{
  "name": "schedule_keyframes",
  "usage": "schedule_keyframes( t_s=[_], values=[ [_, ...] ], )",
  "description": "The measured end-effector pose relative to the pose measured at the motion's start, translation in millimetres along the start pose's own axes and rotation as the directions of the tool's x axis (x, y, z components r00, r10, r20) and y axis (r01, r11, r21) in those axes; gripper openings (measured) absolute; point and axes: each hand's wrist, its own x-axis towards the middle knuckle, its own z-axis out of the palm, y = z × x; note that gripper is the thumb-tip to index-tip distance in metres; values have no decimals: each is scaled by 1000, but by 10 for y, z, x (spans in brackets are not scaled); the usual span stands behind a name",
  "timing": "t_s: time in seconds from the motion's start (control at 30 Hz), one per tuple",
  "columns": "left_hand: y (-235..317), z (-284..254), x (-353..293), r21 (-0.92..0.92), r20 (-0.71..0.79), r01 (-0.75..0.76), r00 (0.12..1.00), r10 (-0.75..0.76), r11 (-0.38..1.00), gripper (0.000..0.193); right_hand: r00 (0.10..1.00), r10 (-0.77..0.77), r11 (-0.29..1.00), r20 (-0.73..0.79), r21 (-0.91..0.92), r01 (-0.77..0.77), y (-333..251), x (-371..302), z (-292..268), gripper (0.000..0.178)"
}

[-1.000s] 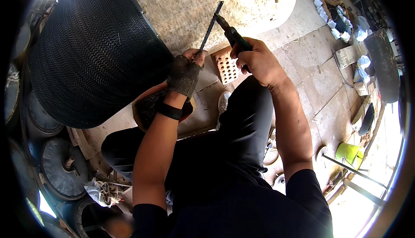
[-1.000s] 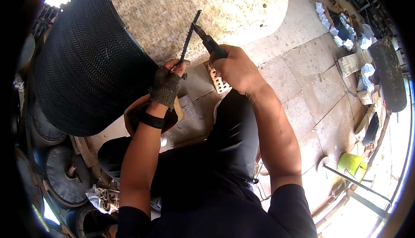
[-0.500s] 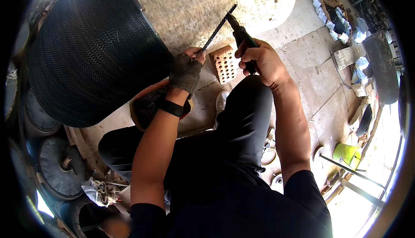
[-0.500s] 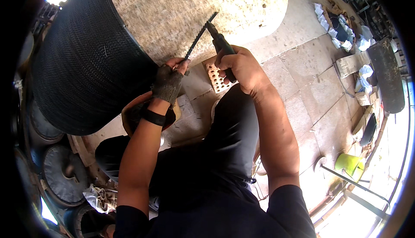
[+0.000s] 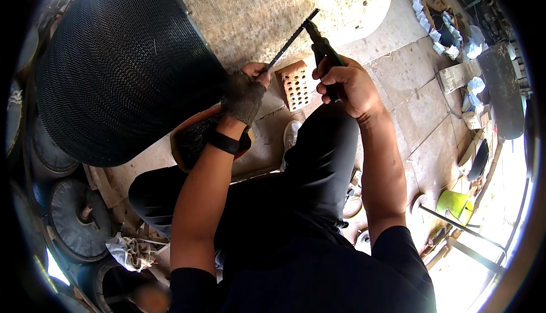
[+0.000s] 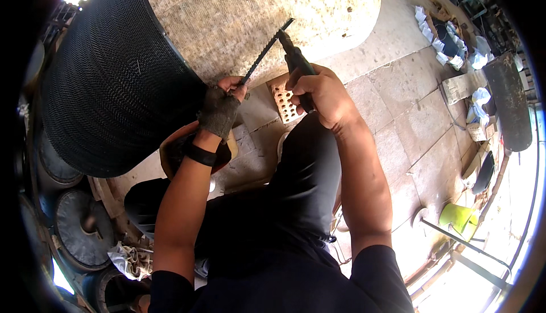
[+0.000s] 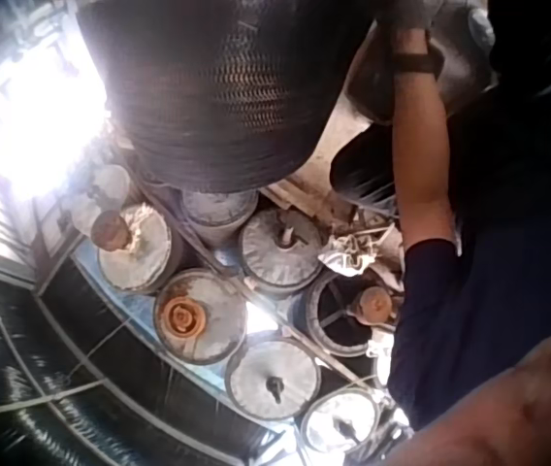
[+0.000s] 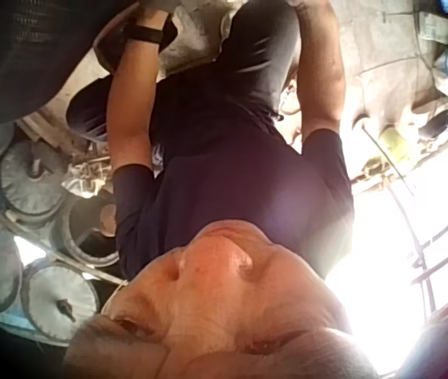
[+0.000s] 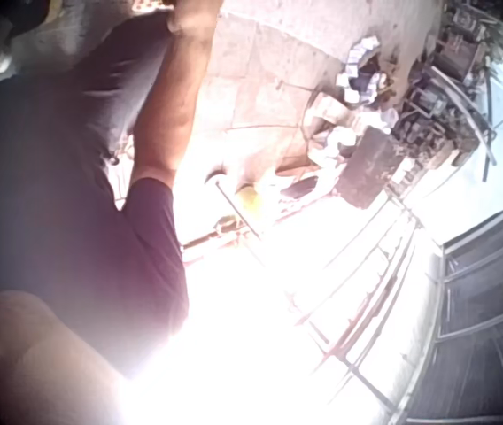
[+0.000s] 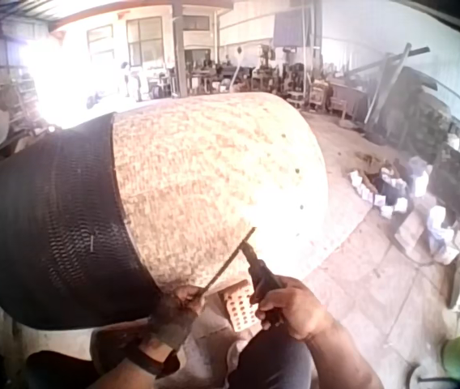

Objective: The person uses a pair of pliers to cut a long metal rod into smaller pieces, then applies a hammer to the edge of a black mesh wrap on a large cylindrical wooden drum.

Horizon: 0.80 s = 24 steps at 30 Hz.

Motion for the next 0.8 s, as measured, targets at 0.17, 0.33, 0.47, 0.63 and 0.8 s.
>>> schedule_keyframes(
  t_s=[0.17, 0.33, 0.47, 0.63, 0.8],
  values=[
    [-102, -43, -27, 63, 45, 15, 999, -18, 998, 15, 1000, -2, 999, -2, 47, 2, -94, -105, -11, 13],
    [-68, -56, -65, 23, 70, 45, 996, -47, 999, 18, 1000, -4, 996, 19, 92, 2, -89, -138, -65, 13],
    [3, -78, -71, 14, 87, 81, 993, -82, 997, 19, 1000, 7, 997, 6, 81, -8, -105, -168, -69, 14],
    [51, -60, -66, -16, 47, 81, 996, -80, 997, 18, 1000, 5, 994, 19, 105, -7, -134, -148, -83, 13],
    [83, -70, 19, -79, 73, 61, 996, -56, 995, 21, 999, 25, 990, 35, 136, -29, -175, -114, -151, 16]
  ],
)
